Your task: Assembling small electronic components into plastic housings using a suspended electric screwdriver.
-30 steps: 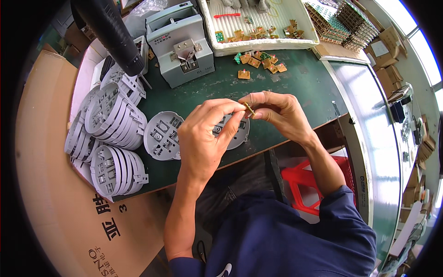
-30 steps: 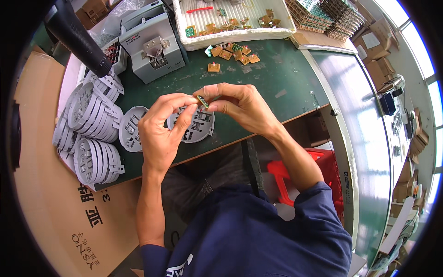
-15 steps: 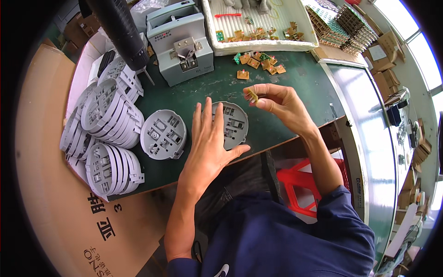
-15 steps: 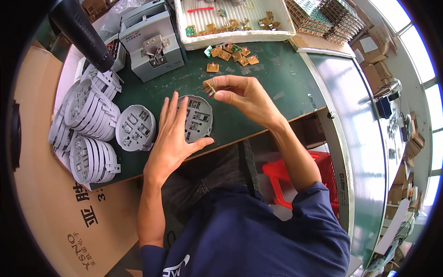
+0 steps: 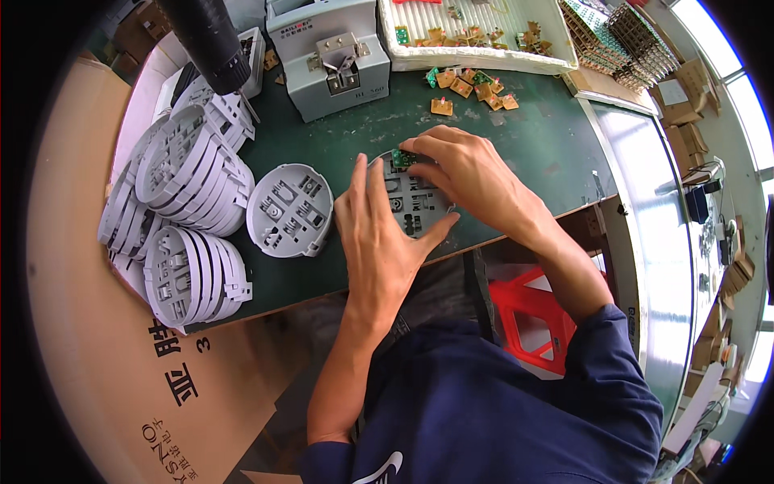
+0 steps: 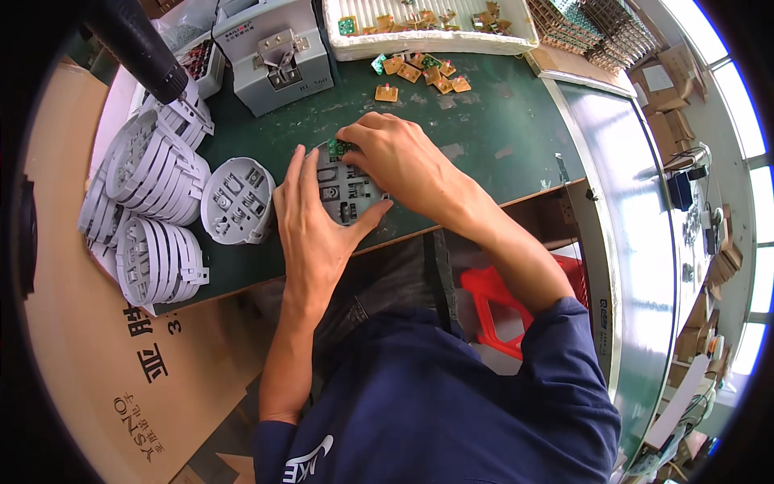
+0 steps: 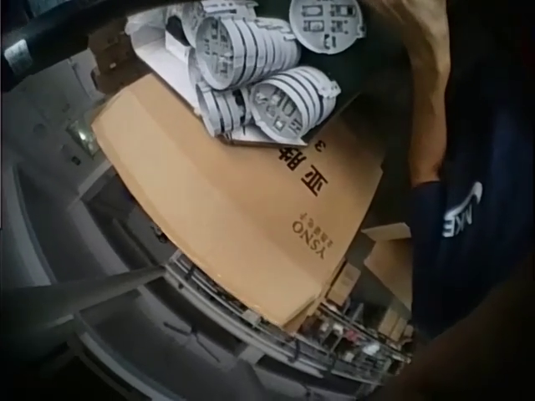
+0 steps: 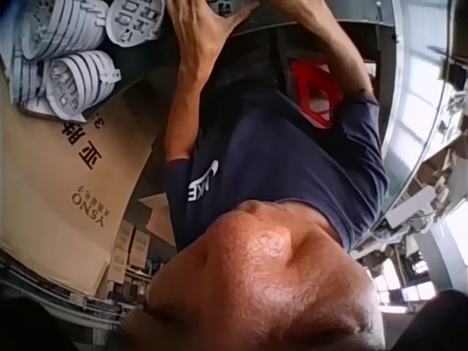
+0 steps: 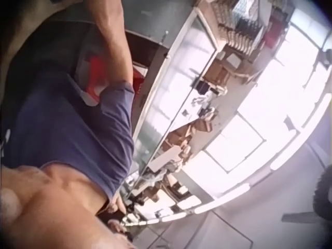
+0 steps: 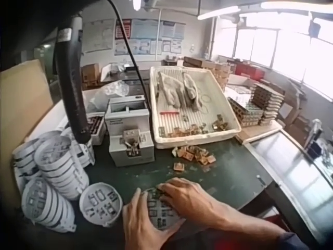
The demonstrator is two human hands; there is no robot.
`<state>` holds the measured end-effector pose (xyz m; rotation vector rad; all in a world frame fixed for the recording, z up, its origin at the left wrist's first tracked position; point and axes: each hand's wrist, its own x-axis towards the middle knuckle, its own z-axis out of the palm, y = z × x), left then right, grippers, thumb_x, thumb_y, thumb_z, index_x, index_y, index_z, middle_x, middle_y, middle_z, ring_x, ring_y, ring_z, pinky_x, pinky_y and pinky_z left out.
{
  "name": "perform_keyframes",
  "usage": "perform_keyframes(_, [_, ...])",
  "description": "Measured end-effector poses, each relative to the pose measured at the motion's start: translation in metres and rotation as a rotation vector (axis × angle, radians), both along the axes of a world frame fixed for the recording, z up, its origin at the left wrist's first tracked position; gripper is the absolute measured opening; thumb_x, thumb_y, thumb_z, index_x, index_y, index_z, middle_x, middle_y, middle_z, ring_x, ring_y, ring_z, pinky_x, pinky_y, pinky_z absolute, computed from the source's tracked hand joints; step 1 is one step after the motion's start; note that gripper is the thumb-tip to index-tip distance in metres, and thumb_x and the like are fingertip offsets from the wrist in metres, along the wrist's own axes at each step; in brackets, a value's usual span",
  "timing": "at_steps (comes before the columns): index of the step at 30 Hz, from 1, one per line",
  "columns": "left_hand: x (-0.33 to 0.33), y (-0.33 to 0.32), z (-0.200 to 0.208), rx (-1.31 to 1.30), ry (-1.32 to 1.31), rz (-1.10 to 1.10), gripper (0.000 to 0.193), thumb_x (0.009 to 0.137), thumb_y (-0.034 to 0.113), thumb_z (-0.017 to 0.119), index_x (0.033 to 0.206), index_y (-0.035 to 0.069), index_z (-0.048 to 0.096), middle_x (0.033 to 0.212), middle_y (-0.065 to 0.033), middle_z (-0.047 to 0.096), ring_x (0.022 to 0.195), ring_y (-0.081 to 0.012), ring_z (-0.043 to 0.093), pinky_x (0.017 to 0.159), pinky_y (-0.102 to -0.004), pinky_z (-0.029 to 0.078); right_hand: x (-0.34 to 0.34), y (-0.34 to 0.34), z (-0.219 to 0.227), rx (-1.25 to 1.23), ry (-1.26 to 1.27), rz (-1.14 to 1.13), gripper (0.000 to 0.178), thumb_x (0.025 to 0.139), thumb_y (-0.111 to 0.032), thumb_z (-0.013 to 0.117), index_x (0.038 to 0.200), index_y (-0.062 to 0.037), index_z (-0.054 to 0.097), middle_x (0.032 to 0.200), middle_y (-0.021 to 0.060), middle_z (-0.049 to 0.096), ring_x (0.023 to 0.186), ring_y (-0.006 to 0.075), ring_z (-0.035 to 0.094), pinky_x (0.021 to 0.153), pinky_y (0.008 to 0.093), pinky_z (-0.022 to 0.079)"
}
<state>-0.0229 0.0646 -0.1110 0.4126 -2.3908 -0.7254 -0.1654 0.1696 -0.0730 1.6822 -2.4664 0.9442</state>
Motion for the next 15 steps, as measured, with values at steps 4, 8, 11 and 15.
perform_keyframes(4, [-0.002, 0.0, -0.001, -0.003, 0.04, 0.016, 0.09, 0.071, 0.046, 0.092, 0.137, -0.004, 0.055, 0.146, -0.0236, 0.052, 0.12, -0.0423, 0.054, 0.103, -0.0508, 0.047, 0.002, -0.003, -0.003, 0.014, 0.09, 0.009, 0.028, 0.092, -0.011, 0.071, 0.118, 0.001, 0.069, 0.106, 0.0171, 0.07, 0.095, 0.0383, 0.069, 0.081, 0.0446, 0.058])
perform_keyframes(8, [-0.001, 0.002, 0.002, -0.017, 0.0, 0.002, 0.087, 0.072, 0.047, 0.091, 0.135, -0.004, 0.058, 0.146, -0.0228, 0.052, 0.119, -0.0422, 0.054, 0.102, -0.0507, 0.047, 0.005, -0.002, -0.005, 0.022, 0.149, 0.003, 0.027, 0.091, -0.009, 0.071, 0.116, 0.0014, 0.068, 0.1, 0.017, 0.068, 0.097, 0.0368, 0.068, 0.084, 0.0443, 0.057])
perform_keyframes(11, [-0.001, 0.002, 0.0, -0.028, 0.0, 0.009, 0.084, 0.073, 0.047, 0.09, 0.133, -0.004, 0.061, 0.146, -0.0226, 0.052, 0.118, -0.0418, 0.054, 0.102, -0.051, 0.047, 0.003, -0.001, -0.003, 0.026, 0.121, 0.025, 0.027, 0.089, -0.009, 0.071, 0.114, 0.0017, 0.068, 0.104, 0.0168, 0.069, 0.099, 0.0365, 0.068, 0.084, 0.0439, 0.057])
perform_keyframes(15, [-0.002, 0.002, -0.002, -0.04, 0.002, 0.009, 0.083, 0.074, 0.047, 0.089, 0.132, -0.005, 0.063, 0.146, -0.0212, 0.05, 0.121, -0.0407, 0.052, 0.104, -0.0509, 0.045, 0.001, 0.01, -0.013, -0.065, 0.113, 0.037, 0.032, 0.092, -0.007, 0.071, 0.123, -0.0001, 0.068, 0.111, 0.018, 0.072, 0.1, 0.038, 0.07, 0.084, 0.044, 0.059])
